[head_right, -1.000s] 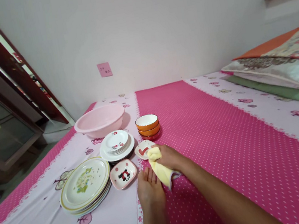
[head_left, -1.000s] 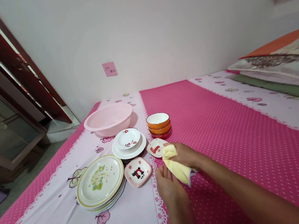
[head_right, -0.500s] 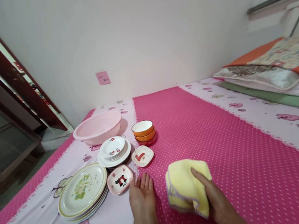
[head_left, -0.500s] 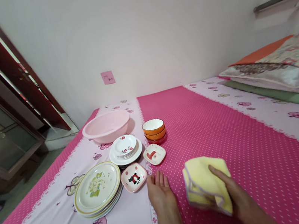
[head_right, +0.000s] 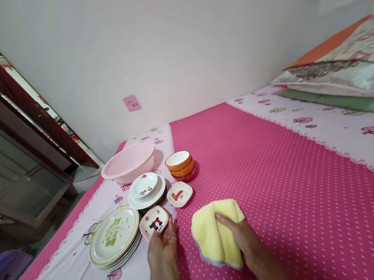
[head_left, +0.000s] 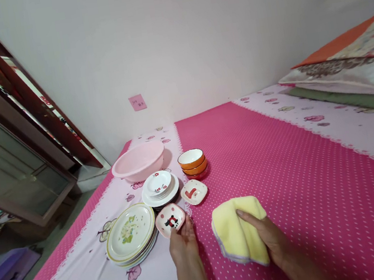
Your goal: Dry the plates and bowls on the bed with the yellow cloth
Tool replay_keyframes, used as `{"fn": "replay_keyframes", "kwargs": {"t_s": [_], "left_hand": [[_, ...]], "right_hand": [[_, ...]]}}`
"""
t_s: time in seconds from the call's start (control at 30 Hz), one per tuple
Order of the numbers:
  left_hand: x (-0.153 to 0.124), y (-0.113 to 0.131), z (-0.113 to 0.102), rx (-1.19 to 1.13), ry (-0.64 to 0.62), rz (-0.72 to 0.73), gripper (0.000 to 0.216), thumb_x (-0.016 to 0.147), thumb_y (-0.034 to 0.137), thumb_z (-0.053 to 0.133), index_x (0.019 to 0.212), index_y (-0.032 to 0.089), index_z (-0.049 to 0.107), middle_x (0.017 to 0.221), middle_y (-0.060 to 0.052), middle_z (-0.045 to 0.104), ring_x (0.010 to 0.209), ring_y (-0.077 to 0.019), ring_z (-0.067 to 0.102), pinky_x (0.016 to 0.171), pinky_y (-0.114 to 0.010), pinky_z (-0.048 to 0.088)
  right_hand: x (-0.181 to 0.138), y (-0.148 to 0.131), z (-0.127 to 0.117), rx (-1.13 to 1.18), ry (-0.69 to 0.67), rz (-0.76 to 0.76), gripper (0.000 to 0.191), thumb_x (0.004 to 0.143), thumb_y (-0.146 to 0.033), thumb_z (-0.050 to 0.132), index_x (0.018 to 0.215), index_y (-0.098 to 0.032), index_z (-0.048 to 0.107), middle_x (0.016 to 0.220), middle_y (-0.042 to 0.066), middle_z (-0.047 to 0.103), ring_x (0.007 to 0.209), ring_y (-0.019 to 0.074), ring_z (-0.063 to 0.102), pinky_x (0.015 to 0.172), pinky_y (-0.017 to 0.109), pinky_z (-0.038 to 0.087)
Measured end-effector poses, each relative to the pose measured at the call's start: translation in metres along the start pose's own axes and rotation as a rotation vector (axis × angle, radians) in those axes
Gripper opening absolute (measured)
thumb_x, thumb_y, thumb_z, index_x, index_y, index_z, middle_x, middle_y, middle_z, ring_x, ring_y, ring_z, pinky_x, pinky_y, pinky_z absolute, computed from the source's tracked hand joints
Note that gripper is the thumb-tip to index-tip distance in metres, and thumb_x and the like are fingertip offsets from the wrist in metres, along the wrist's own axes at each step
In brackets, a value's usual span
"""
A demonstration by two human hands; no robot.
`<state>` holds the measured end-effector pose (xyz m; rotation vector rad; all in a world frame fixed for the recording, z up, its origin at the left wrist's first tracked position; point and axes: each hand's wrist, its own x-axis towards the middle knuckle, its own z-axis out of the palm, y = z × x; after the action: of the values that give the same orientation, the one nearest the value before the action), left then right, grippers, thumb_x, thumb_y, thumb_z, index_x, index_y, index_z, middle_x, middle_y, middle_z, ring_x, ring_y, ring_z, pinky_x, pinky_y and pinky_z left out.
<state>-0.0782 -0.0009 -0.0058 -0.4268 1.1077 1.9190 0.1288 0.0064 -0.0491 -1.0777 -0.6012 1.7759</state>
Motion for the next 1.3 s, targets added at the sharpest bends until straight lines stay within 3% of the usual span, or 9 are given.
{"fn": "replay_keyframes", "kwargs": {"t_s": [0.2, 0.33, 0.5, 0.6, 0.77, 0.93, 1.07, 1.17, 1.3], "left_hand": [[-0.001, -0.01, -0.005, 0.107, -0.001, 0.025, 0.045, 0.098, 0.001, 0.043, 0.14, 0.012, 0.056, 0.099, -0.011, 0.077, 0.06, -0.0131, 0.072, 0.048, -0.018, 0.056], [-0.016, -0.016, -0.005, 0.129, -0.069, 0.116, 0.053, 0.089, 0.001, 0.046, 0.14, 0.012, 0.056, 0.104, -0.015, 0.078, 0.069, -0.0178, 0.077, 0.058, -0.021, 0.061], [-0.04, -0.023, 0.003, 0.119, -0.24, 0.207, 0.058, 0.079, 0.001, 0.052, 0.135, 0.013, 0.061, 0.12, -0.013, 0.076, 0.105, -0.0251, 0.078, 0.088, -0.036, 0.067], [-0.051, -0.029, 0.007, 0.137, -0.303, 0.173, 0.048, 0.078, -0.001, 0.052, 0.122, 0.015, 0.066, 0.128, -0.013, 0.074, 0.117, -0.029, 0.073, 0.093, -0.044, 0.066], [-0.067, -0.038, 0.01, 0.172, -0.414, 0.033, 0.036, 0.082, 0.002, 0.055, 0.112, 0.016, 0.07, 0.122, -0.015, 0.076, 0.118, -0.0378, 0.072, 0.096, -0.069, 0.06], [-0.077, -0.053, 0.007, 0.085, -0.549, -0.064, 0.046, 0.085, 0.002, 0.057, 0.127, 0.019, 0.069, 0.134, -0.014, 0.074, 0.126, -0.0357, 0.069, 0.104, -0.062, 0.058], [-0.08, -0.065, 0.008, 0.079, -0.675, -0.117, 0.04, 0.101, 0.024, 0.058, 0.139, 0.023, 0.066, 0.144, -0.015, 0.069, 0.13, -0.0349, 0.066, 0.099, -0.053, 0.062], [-0.081, -0.072, 0.011, 0.101, -0.732, -0.192, 0.046, 0.106, 0.046, 0.053, 0.144, 0.023, 0.064, 0.142, -0.017, 0.07, 0.129, -0.0361, 0.066, 0.099, -0.056, 0.061], [-0.081, -0.081, 0.012, 0.08, -0.815, -0.304, 0.047, 0.109, 0.045, 0.047, 0.148, 0.026, 0.062, 0.135, -0.014, 0.075, 0.131, -0.0306, 0.067, 0.115, -0.052, 0.05]], "right_hand": [[-0.009, -0.012, 0.002, -0.02, 0.034, -0.047, 0.064, 0.068, -0.053, 0.091, 0.119, -0.02, 0.069, 0.114, 0.014, 0.084, 0.11, 0.039, 0.079, 0.096, 0.052, 0.065], [-0.009, -0.03, -0.007, 0.071, 0.08, -0.121, 0.064, 0.067, -0.047, 0.093, 0.121, -0.022, 0.069, 0.122, 0.012, 0.082, 0.11, 0.0387, 0.079, 0.095, 0.051, 0.067], [-0.003, -0.053, -0.027, 0.161, 0.195, -0.237, 0.063, 0.071, -0.045, 0.09, 0.126, -0.021, 0.07, 0.126, 0.013, 0.08, 0.113, 0.0389, 0.078, 0.089, 0.049, 0.07], [-0.005, -0.061, -0.032, 0.163, 0.249, -0.31, 0.069, 0.069, -0.042, 0.091, 0.131, -0.021, 0.069, 0.129, 0.012, 0.079, 0.115, 0.0388, 0.077, 0.087, 0.047, 0.07], [-0.019, -0.069, -0.024, 0.131, 0.273, -0.479, 0.083, 0.066, -0.042, 0.094, 0.141, -0.022, 0.064, 0.126, 0.011, 0.08, 0.111, 0.0375, 0.078, 0.086, 0.046, 0.069], [-0.04, -0.075, -0.012, 0.006, 0.363, -0.634, 0.067, 0.075, -0.049, 0.089, 0.133, -0.021, 0.069, 0.126, 0.013, 0.079, 0.111, 0.0353, 0.077, 0.09, 0.046, 0.067], [-0.052, -0.072, -0.007, -0.199, 0.409, -0.829, 0.043, 0.084, -0.044, 0.083, 0.118, -0.018, 0.074, 0.119, 0.014, 0.081, 0.108, 0.0331, 0.077, 0.091, 0.043, 0.066], [-0.053, -0.066, -0.007, -0.408, 0.307, -1.116, 0.036, 0.093, -0.032, 0.075, 0.126, -0.021, 0.07, 0.123, 0.012, 0.078, 0.111, 0.03, 0.076, 0.092, 0.04, 0.066], [-0.045, -0.057, -0.009, -0.761, 0.019, -1.465, 0.046, 0.099, -0.022, 0.066, 0.144, -0.023, 0.058, 0.138, 0.014, 0.069, 0.13, 0.0303, 0.066, 0.109, 0.046, 0.058]]}}
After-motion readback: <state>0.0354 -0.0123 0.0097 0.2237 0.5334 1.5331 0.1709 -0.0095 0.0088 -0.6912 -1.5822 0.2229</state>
